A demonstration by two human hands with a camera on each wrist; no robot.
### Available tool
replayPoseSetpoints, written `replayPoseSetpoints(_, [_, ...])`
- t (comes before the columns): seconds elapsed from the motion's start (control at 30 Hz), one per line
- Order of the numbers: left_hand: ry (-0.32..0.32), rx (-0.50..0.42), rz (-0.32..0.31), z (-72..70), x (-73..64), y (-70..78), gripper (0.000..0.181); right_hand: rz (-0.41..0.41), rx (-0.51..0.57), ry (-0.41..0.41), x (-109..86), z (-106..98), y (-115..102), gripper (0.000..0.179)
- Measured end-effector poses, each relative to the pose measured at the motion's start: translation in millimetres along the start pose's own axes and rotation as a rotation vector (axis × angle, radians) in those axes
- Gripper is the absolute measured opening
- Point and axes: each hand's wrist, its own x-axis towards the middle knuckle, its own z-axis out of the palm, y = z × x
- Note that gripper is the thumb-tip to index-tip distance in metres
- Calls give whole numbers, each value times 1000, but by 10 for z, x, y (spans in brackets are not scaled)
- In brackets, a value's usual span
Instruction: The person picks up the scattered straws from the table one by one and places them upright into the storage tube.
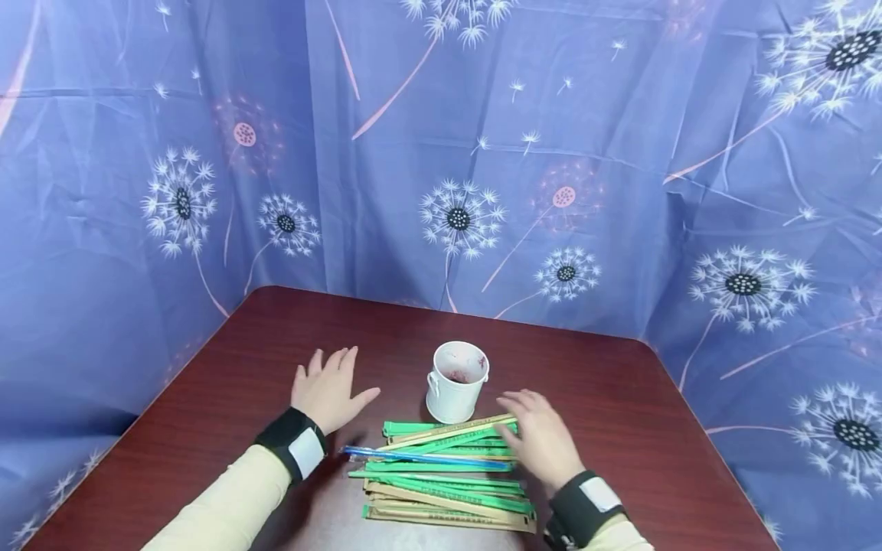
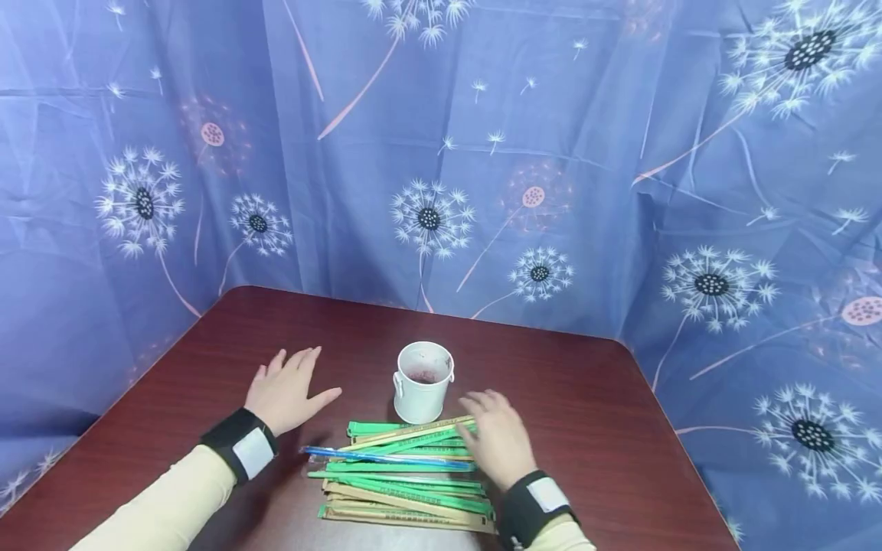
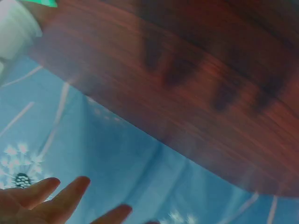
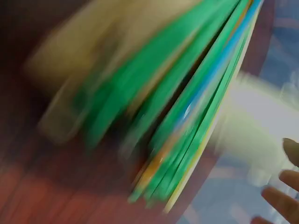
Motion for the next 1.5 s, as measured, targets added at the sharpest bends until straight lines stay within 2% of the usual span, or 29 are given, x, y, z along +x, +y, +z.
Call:
replayPoseSetpoints(0.13, [-50,-112,6,-31,62,198,85,-148,67,-142,76,136,-400,29])
replayPoseSetpoints(0.23, [-98,-195,-3,-29,106,334,87,-250,45,-259,106,259,-596,20])
replayPoseSetpoints(0.3, [-122,-249,-10,-10,144,419,89,-278,9,-308,116,329,-674,14])
replayPoseSetpoints(0.43, [-155,-332,9,60,221,590,93,-284,-45,-312,105,429,-711,7])
replayPoseSetpoints(0.57, [-185,-356,63,139,283,741,96,-291,-35,-301,54,460,-655,6])
replayPoseSetpoints(0.7, [-205,-358,111,181,363,832,99,-268,46,-279,5,405,-569,10])
replayPoseSetpoints(0.87, [-237,-358,134,184,476,896,99,-198,145,-248,21,173,-422,10])
replayPoseSetpoints(0.97, [-256,-352,127,198,510,910,99,-120,230,-286,54,-37,-316,11])
replayPoseSetpoints(1.1, [-251,-351,119,301,529,907,101,20,371,-302,90,-300,-261,17])
replayPoseSetpoints(1.17, [-241,-348,122,369,542,906,104,77,433,-243,121,-395,-273,18])
replayPoseSetpoints(1.23, [-241,-351,111,428,556,911,108,133,502,-145,172,-472,-290,18])
replayPoseSetpoints(1.37, [-241,-380,80,493,577,936,110,208,657,104,304,-624,-316,13])
replayPoseSetpoints(1.5, [-223,-405,64,526,577,961,108,247,819,354,453,-725,-302,23])
